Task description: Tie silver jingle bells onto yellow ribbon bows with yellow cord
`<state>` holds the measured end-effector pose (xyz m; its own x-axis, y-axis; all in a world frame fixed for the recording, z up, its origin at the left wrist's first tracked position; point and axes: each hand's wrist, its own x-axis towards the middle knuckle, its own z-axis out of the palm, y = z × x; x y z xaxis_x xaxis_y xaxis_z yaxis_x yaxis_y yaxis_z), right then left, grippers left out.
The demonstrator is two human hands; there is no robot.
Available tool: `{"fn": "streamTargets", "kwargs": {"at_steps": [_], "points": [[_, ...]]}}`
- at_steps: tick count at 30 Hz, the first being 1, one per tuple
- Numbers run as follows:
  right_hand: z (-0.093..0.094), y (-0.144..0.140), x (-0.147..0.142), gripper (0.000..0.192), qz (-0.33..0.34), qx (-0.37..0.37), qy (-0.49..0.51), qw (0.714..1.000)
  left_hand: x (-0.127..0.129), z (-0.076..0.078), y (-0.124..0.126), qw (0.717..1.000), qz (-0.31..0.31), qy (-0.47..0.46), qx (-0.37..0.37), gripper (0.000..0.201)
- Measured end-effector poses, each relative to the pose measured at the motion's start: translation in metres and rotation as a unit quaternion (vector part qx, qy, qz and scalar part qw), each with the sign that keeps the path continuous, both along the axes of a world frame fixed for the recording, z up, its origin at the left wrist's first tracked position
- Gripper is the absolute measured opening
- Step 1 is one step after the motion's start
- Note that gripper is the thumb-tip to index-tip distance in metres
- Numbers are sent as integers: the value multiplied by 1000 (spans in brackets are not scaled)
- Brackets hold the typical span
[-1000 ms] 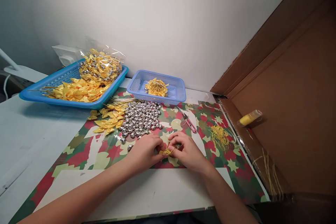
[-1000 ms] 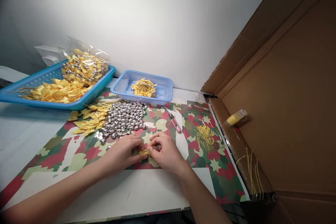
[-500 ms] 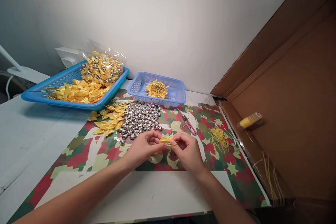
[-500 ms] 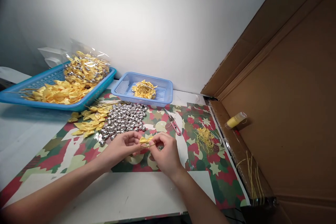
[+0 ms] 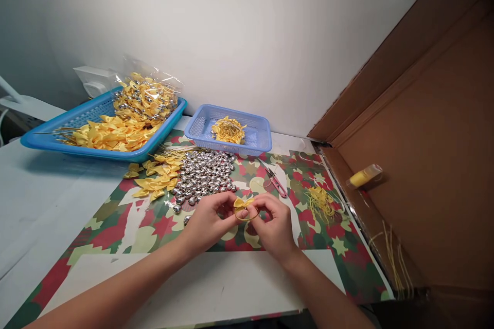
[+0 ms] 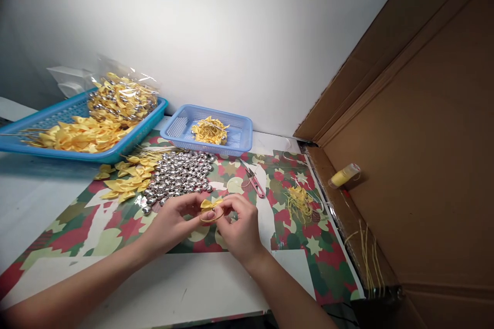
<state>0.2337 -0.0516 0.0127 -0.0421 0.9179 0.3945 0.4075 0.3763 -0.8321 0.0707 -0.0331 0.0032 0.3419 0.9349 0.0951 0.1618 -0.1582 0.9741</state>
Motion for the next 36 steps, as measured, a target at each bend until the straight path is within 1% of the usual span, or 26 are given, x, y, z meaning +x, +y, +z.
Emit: {"fn": "streamTargets", "kwargs": {"at_steps": [2,4,6,8,10,12,15,19,22,26,30,36], "points": [[0,0,0,10,1,-4,9,1000,0,1,-1,999,0,21,25,25],[0,0,0,10,1,-8,17,1000,0,1,-2,997,24,38,59,21],[0,0,1,10,-2,-10,23,1000,-1,1,-2,987,77,51,134,23],[0,0,1,10,-1,-14,31,999,-2,1,-2,962,116,70,236,25],[0,0,2,10,8,-21,44,999,-4,1,-2,937,114,91,317,17],[0,1,2,11,20,-28,58,998,-5,1,0,927,94,97,350,9],[0,2,3,12,36,-43,79,995,-8,1,2,922,86,89,368,10],[-1,3,3,12,43,-51,99,993,-9,4,2,906,93,89,404,23],[-1,2,3,12,43,-44,95,994,-7,7,-1,898,92,78,423,16],[-1,1,2,11,31,-20,88,995,-2,8,-6,917,103,62,380,10],[-1,0,1,10,21,-5,80,997,-2,6,-7,936,114,53,330,12],[-2,0,2,11,14,-6,70,997,-4,6,-7,948,109,46,296,13]]}}
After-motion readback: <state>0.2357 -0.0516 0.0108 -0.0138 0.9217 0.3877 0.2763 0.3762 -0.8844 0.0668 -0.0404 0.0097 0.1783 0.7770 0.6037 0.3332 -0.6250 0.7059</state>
